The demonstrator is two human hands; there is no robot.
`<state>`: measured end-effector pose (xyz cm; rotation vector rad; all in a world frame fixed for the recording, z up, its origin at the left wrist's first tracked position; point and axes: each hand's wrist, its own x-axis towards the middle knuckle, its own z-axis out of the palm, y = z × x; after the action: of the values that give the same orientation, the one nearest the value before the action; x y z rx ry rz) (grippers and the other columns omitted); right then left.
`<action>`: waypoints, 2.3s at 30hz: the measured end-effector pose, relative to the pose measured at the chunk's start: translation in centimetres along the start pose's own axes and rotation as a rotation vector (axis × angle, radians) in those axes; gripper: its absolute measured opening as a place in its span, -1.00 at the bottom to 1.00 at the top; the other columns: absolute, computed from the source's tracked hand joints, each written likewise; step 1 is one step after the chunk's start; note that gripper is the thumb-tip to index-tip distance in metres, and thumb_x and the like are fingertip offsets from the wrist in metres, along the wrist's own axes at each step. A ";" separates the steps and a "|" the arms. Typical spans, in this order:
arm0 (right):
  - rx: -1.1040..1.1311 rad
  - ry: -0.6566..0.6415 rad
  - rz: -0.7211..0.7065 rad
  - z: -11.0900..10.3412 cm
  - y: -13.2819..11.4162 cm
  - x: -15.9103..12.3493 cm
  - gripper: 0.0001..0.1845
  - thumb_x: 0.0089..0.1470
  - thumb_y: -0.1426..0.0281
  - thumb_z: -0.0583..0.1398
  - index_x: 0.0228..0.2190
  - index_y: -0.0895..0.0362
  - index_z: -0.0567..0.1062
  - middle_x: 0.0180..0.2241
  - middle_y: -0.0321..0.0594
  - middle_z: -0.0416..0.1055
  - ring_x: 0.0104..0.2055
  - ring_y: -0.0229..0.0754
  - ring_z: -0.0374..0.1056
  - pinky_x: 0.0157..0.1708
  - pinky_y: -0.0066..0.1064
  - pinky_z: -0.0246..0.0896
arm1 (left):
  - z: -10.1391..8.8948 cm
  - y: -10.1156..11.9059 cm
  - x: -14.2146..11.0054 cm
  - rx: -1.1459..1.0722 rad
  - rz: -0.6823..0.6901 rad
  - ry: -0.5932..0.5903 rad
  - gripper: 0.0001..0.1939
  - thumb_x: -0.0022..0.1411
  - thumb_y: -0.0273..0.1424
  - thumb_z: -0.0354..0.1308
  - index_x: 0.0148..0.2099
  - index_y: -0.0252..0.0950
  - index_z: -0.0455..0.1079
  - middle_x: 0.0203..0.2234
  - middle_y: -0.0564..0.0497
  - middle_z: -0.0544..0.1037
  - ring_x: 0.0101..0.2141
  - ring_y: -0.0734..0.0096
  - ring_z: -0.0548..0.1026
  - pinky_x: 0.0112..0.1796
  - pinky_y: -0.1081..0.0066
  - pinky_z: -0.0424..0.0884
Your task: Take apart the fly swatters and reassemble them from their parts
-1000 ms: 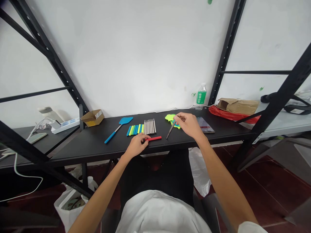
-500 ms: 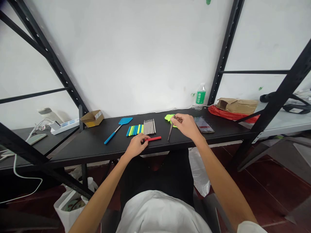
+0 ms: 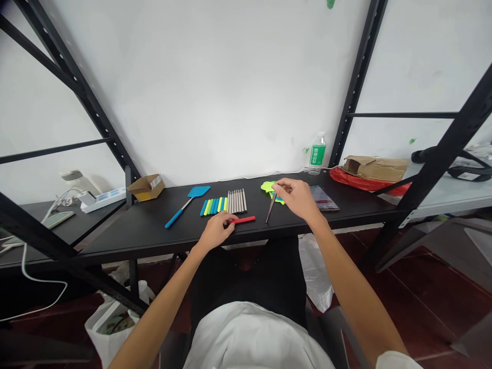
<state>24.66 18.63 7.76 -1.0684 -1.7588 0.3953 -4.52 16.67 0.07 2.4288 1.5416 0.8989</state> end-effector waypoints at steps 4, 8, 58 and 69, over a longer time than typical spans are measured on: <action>0.020 0.034 -0.007 0.1 -0.1 0.0 -0.58 0.13 0.05 0.16 -0.33 0.13 0.59 -0.43 -0.17 0.54 -0.37 -0.07 0.46 -0.41 -0.34 0.34 | 0.0 0.0 0.0 0.006 0.003 -0.004 -0.72 0.28 -0.37 0.04 -0.05 -0.21 0.51 -0.24 -0.04 0.51 -0.24 0.29 0.49 -0.24 0.36 0.41; 0.002 0.043 -0.019 0.3 -0.2 0.0 -0.58 0.15 0.05 0.15 -0.32 0.13 0.60 -0.45 -0.20 0.53 -0.40 -0.10 0.44 -0.44 -0.35 0.29 | -0.1 0.1 0.1 0.008 -0.001 -0.006 -0.73 0.27 -0.38 0.05 -0.05 -0.22 0.52 -0.24 -0.04 0.52 -0.24 0.29 0.49 -0.26 0.37 0.40; 0.202 -0.342 0.135 2.6 0.1 -0.5 -0.64 0.11 0.11 0.24 -0.27 0.16 0.56 -0.40 -0.15 0.53 -0.41 -0.20 0.44 -0.49 -0.42 0.28 | 0.5 -1.1 0.3 -0.074 0.022 0.016 -0.71 0.39 -0.41 -0.10 -0.04 -0.22 0.45 -0.14 -0.05 0.54 -0.12 0.24 0.49 -0.13 0.32 0.37; 0.260 -0.316 0.163 2.4 -0.3 -0.5 -0.61 0.12 0.07 0.24 -0.25 0.15 0.56 -0.38 -0.11 0.55 -0.37 -0.18 0.45 -0.52 -0.45 0.26 | 0.2 -0.7 0.1 -0.091 0.009 -0.003 -0.70 0.32 -0.45 -0.04 -0.03 -0.20 0.47 -0.21 -0.01 0.54 -0.33 0.35 0.45 -0.30 0.39 0.33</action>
<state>22.43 18.53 6.58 -1.0034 -1.8343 0.9110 -4.98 17.09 -0.33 2.3745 1.4566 0.9449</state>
